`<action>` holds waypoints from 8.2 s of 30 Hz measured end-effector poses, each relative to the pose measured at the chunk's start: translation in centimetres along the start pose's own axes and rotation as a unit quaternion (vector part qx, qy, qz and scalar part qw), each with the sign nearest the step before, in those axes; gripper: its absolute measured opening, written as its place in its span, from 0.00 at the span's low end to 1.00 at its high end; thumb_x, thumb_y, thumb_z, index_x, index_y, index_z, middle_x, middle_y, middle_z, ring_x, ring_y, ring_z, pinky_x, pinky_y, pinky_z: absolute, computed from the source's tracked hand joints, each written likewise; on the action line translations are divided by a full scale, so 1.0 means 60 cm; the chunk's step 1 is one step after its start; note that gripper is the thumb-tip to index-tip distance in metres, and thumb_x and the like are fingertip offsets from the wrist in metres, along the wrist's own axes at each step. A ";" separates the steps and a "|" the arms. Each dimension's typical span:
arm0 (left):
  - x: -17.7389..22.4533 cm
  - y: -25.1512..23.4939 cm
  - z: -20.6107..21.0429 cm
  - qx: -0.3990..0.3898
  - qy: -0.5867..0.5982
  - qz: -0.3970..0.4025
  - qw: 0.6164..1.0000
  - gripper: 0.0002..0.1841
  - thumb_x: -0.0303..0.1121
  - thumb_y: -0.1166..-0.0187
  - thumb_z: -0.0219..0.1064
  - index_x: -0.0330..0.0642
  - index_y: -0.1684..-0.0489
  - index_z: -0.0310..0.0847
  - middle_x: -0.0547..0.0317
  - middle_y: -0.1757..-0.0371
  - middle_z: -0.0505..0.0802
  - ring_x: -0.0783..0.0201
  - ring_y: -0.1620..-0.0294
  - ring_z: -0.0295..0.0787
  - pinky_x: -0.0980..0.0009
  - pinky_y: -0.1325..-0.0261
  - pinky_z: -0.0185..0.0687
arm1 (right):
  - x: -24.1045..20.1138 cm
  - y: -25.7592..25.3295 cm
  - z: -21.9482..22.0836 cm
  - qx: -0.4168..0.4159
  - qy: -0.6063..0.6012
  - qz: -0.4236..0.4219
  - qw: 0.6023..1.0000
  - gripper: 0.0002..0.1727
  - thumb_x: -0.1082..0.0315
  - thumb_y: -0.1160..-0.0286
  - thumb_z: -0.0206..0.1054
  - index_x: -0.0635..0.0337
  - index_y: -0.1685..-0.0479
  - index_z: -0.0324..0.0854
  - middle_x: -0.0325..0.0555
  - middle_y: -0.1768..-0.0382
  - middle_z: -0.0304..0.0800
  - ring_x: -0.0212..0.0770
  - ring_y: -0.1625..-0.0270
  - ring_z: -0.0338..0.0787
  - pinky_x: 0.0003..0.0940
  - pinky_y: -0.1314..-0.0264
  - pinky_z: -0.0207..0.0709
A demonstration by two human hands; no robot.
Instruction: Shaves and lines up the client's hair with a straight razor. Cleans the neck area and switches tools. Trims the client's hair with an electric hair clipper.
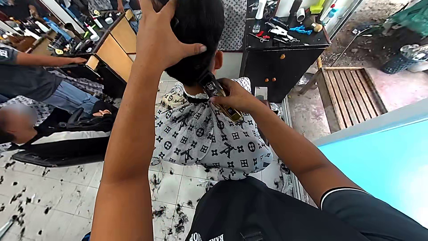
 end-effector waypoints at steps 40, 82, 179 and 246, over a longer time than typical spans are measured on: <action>0.012 0.133 -0.019 0.282 0.113 -0.037 0.952 0.28 0.54 0.14 0.60 0.36 0.37 0.84 0.45 0.43 0.88 0.60 0.47 0.85 0.60 0.42 0.79 | 0.005 -0.023 -0.093 -0.094 0.055 -0.002 0.994 0.36 0.56 0.30 0.79 0.62 0.25 0.70 0.52 0.46 0.88 0.41 0.56 0.93 0.40 0.53 0.92; 0.120 0.303 0.226 0.393 0.504 -0.434 0.635 0.24 0.53 0.04 0.38 0.51 0.46 0.79 0.72 0.66 0.90 0.81 0.83 0.73 0.84 0.81 0.70 | 0.089 -0.019 -0.161 -0.401 -0.261 0.196 0.856 0.24 0.54 0.18 0.62 0.54 0.28 0.71 0.49 0.56 0.90 0.40 0.66 0.92 0.35 0.65 0.89; 0.095 0.325 0.305 0.386 0.537 -0.401 0.634 0.19 0.48 0.03 0.42 0.48 0.54 0.75 0.67 0.73 0.87 0.72 0.76 0.84 0.76 0.67 0.84 | 0.068 0.016 -0.118 -0.417 -0.153 0.128 0.887 0.35 0.72 0.34 0.75 0.61 0.24 0.67 0.49 0.57 0.87 0.36 0.71 0.87 0.30 0.68 0.87; 0.117 0.334 0.288 0.388 0.553 -0.403 0.617 0.20 0.57 0.07 0.46 0.55 0.54 0.77 0.73 0.73 0.84 0.77 0.79 0.78 0.79 0.72 0.80 | 0.004 -0.063 -0.195 -0.379 -0.149 0.025 0.913 0.38 0.59 0.34 0.76 0.56 0.21 0.66 0.51 0.55 0.91 0.46 0.64 0.94 0.43 0.64 0.92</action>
Point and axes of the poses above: each hand's wrist, its own y-axis away from the middle knuckle, its own z-axis out of the palm, x = y × z, the point moved 2 cm from there along -y, towards the middle knuckle
